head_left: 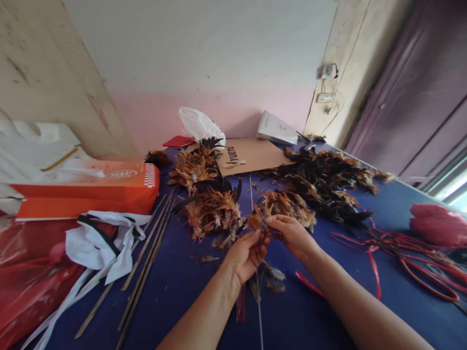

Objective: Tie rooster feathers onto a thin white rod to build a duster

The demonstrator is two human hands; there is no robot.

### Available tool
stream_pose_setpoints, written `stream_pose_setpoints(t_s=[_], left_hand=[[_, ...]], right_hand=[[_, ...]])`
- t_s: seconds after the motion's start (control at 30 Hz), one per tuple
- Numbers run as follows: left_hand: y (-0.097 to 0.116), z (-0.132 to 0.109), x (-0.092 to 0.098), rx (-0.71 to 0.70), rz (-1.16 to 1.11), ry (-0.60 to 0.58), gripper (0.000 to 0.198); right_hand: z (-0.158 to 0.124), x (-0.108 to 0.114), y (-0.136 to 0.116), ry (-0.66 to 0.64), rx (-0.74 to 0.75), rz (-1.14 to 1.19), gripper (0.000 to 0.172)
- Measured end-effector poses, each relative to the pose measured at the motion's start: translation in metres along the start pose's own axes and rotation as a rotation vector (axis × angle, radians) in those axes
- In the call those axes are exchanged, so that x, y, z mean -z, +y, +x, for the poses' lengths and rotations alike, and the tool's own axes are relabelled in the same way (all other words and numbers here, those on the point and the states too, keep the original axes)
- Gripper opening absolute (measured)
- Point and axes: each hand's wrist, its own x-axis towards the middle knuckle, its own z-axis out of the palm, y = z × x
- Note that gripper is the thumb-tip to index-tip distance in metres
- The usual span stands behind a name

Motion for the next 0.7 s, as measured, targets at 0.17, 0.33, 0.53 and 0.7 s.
stream_pose_setpoints(t_s=[0.17,0.33,0.53,0.7], left_hand=[[0.001,0.001,0.000,-0.047,0.034,0.007,0.009],[0.001,0.000,-0.002,-0.079,0.078,0.049,0.008],[0.000,0.000,-0.004,-0.134,0.147,0.076,0.005],[0.001,0.002,-0.003,-0.205,0.189,0.066,0.010]], right_hand=[[0.002,-0.002,0.005,-0.027,0.037,-0.117,0.024],[-0.001,-0.008,0.002,0.011,0.087,-0.196,0.021],[-0.004,-0.012,0.001,0.071,0.173,-0.349,0.016],[-0.003,-0.006,-0.003,0.034,0.152,-0.267,0.020]])
